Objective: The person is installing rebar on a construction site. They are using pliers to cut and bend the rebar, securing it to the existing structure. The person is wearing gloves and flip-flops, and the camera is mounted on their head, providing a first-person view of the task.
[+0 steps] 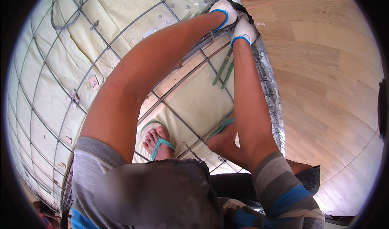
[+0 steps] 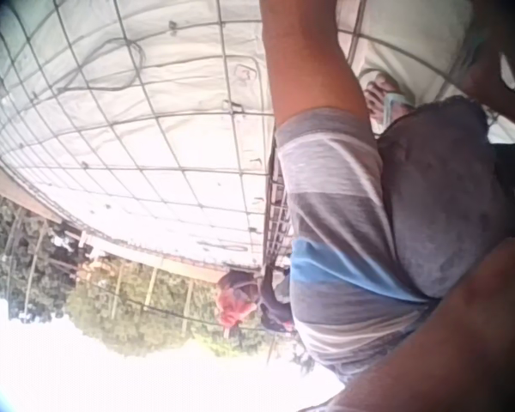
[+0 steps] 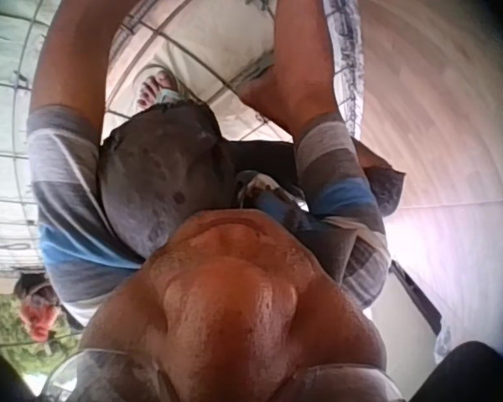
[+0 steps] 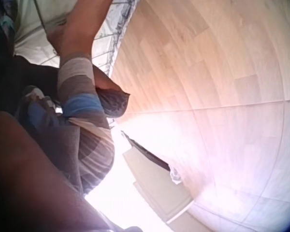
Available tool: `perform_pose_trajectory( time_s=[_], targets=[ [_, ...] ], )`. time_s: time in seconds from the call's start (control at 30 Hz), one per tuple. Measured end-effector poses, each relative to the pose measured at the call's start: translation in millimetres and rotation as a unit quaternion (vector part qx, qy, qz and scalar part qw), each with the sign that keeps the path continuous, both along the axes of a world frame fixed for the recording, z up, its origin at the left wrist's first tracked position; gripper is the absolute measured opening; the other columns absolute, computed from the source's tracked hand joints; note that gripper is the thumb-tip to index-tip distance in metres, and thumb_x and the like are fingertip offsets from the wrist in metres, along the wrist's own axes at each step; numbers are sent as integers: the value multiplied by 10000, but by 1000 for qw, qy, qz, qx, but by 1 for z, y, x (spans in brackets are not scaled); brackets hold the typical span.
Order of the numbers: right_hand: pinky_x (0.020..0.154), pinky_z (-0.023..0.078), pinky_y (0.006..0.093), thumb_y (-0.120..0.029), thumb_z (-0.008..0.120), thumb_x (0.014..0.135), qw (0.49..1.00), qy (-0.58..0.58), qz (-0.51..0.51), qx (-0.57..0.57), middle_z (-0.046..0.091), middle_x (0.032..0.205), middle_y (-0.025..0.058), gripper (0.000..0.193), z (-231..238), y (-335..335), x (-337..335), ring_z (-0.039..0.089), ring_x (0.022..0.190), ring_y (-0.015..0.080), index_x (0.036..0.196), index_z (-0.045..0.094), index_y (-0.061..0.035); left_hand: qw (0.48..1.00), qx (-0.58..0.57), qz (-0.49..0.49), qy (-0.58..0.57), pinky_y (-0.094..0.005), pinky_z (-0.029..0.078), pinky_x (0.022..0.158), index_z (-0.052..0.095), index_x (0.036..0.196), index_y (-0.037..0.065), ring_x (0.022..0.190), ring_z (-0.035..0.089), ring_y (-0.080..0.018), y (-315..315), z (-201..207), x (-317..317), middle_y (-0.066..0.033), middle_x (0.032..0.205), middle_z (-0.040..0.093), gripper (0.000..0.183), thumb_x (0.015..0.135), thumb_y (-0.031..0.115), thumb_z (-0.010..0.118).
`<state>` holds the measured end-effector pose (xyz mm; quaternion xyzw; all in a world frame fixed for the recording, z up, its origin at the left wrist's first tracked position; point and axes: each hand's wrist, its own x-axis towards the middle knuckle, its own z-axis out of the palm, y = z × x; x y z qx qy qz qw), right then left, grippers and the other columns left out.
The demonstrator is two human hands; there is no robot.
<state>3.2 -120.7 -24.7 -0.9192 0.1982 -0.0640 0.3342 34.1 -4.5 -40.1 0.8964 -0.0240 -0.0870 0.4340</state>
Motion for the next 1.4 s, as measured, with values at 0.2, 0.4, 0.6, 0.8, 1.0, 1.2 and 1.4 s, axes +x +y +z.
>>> perform_pose_trajectory(
  time_s=[0.2,0.4,0.6,0.8,1.0,1.2,1.4],
  targets=[
    [1110,488,476,-482,398,1107,995,-70,65,23,655,1497,166,578,-60,-132,95,619,1341,398,1437,657,-85,999,-47,-21,-12,-496,550,985,740,1300,69,1170,673,-462,-52,47,14,-258,1252,732,435,1031,367,573],
    [1153,455,501,-515,398,1085,978,114,98,-143,599,1559,175,619,20,-27,24,589,1388,414,1475,640,-99,1000,-17,-2,-9,-499,543,1012,747,1278,57,1213,658,-464,-16,21,-3,-272,1279,716,444,1002,373,604],
    [1031,546,526,-510,444,1063,964,108,85,-228,707,1391,203,584,45,-30,14,686,1245,437,1334,734,-81,995,-95,35,-7,-474,555,939,744,1248,12,1111,705,-429,-27,38,1,-257,1211,754,451,1013,374,612],
    [967,567,549,-491,526,1028,969,48,48,-239,746,1285,226,510,32,-25,-3,717,1160,444,1191,796,-89,961,-230,62,143,-365,509,630,757,1034,46,747,679,-196,-33,36,15,-84,887,744,262,1044,271,624],
    [937,563,566,-420,578,997,977,-43,89,-187,759,1208,235,443,9,-27,-7,715,1113,458,1150,781,-56,980,-83,-81,-164,-392,582,719,738,1114,44,870,742,-288,-32,12,13,-159,944,758,182,992,159,667],
    [954,549,561,-373,583,993,965,4,146,-216,747,1197,278,430,-5,-42,0,705,1115,478,1153,768,-19,942,87,-117,-302,-445,595,893,730,1154,22,1056,733,-409,-23,19,-4,-213,1079,768,243,1019,187,613],
    [995,535,542,-383,626,962,988,-49,82,-123,737,1228,294,457,6,-30,-4,687,1169,480,1173,776,-7,992,-28,18,-118,-536,554,986,762,1161,20,1103,706,-446,-24,23,-4,-273,1192,738,460,1040,373,493]
  ],
)
